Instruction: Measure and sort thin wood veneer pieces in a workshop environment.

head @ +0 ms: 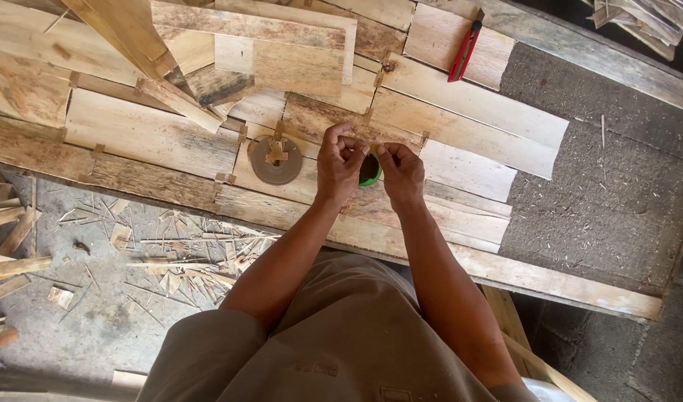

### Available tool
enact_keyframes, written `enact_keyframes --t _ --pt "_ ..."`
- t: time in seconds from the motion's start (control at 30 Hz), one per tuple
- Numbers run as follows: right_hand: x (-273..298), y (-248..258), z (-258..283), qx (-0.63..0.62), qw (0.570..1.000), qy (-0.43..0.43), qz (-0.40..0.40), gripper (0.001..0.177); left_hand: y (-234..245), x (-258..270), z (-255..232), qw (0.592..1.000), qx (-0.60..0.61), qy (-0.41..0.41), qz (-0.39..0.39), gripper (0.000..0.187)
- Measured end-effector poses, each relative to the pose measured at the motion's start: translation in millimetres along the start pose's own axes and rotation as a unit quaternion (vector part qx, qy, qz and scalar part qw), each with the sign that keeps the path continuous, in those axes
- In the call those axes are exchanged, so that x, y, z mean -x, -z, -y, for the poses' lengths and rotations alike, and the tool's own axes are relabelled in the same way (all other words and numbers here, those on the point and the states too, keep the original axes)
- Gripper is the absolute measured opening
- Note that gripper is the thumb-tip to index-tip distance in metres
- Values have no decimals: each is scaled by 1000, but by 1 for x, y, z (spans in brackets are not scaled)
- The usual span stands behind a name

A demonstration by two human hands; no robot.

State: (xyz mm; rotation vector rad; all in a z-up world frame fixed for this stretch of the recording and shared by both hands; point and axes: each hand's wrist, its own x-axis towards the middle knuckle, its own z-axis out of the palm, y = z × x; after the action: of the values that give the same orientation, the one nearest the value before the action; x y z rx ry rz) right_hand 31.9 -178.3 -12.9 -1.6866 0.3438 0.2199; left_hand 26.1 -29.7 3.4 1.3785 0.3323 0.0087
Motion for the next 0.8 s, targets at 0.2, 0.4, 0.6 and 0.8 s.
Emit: enact_keyframes --t 0.2,0.4,0.6,0.8 --pt "-31 14 4 -68 997 44 7 19 -17 -24 -3 997 -62 -38 -4 49" --pt "-95 51 -7 -39 991 96 -81 11 -20 -80 25 926 -316 -206 18 20" --pt "-142 64 51 216 962 143 -84 11 -43 -133 21 841 -471 -228 139 29" --pt "-214 64 60 256 947 190 30 10 -64 -183 46 754 -569 -291 153 53"
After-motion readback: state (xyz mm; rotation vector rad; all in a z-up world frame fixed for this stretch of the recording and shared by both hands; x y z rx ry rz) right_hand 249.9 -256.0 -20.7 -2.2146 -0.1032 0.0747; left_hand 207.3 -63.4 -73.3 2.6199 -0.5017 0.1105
